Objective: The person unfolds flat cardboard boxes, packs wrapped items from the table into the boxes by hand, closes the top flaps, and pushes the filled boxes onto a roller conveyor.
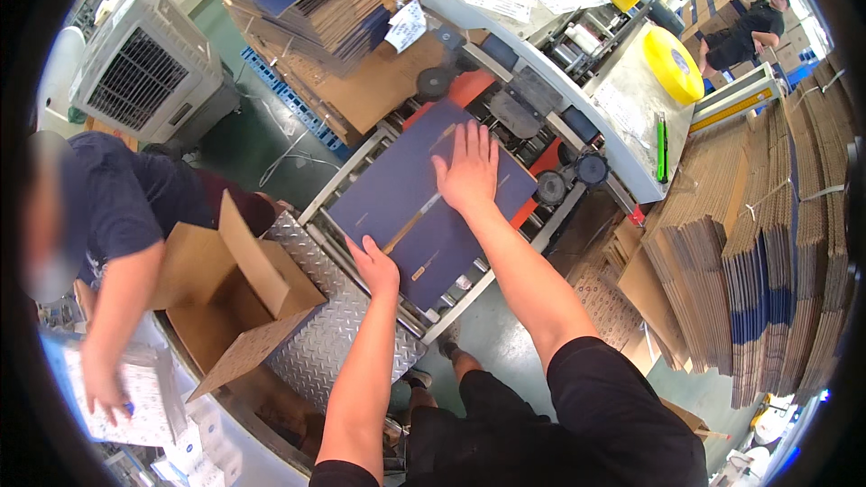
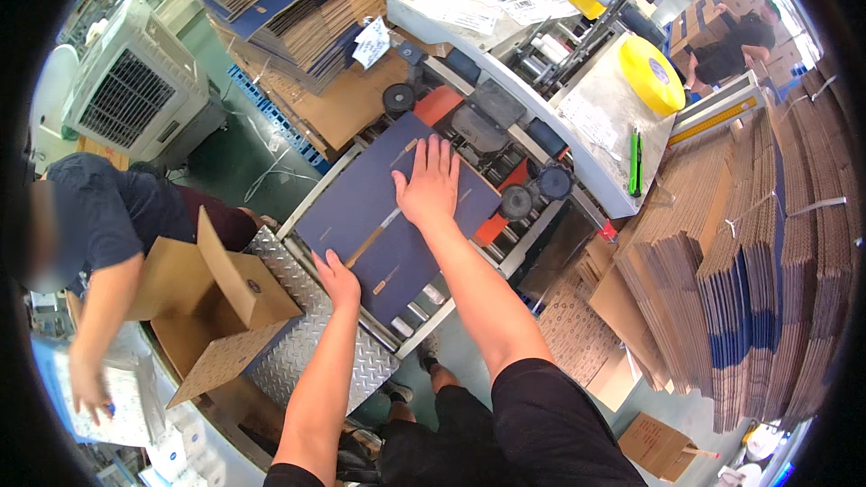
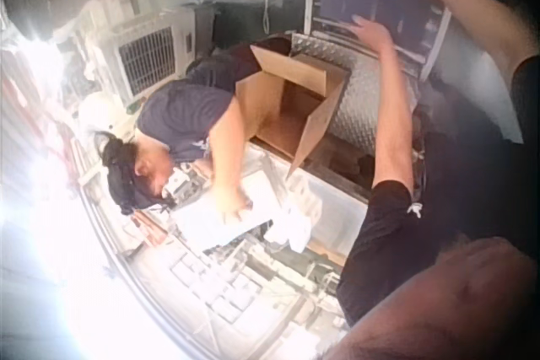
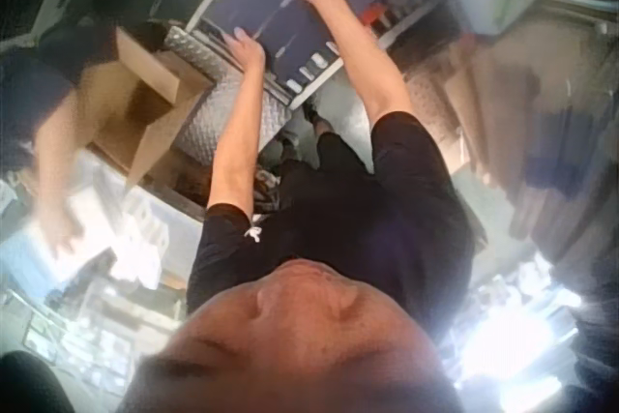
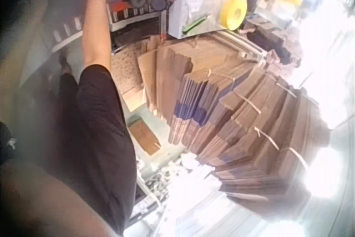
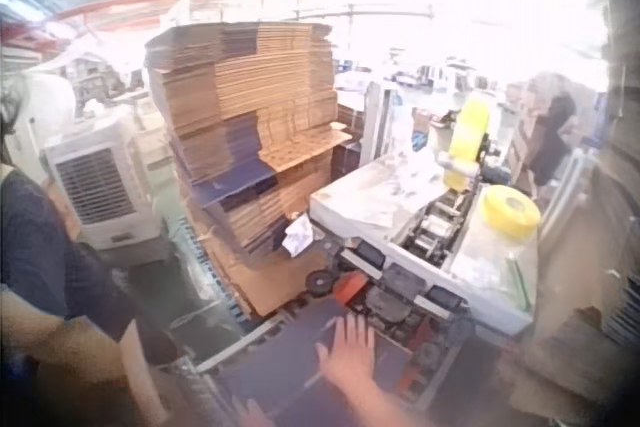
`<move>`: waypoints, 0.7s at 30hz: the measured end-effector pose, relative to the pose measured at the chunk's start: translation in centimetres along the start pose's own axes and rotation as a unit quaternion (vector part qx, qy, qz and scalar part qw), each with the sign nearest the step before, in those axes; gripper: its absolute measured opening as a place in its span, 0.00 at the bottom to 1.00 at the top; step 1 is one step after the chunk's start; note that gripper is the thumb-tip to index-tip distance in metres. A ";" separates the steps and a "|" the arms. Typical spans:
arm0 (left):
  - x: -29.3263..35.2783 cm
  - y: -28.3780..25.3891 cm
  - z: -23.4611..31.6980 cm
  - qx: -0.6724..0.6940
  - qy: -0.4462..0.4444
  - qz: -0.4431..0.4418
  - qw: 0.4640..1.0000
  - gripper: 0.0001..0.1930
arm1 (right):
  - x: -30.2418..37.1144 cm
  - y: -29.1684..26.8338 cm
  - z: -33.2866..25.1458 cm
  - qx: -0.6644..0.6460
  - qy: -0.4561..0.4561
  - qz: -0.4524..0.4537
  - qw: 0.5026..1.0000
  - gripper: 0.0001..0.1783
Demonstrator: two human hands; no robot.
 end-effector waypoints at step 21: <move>16.0 -15.0 -13.2 0.007 -0.159 -0.343 0.926 0.30 | 23.4 -22.4 6.2 -0.156 0.040 -0.209 0.965 0.21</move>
Point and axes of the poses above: each hand's wrist, its own x-axis away from the middle knuckle, its own y-axis out of the palm, z = x × y, the point moved 4 cm from there along -x, towards the middle knuckle, and after that the axes turned 12 degrees about z, right-handed, at the moved point
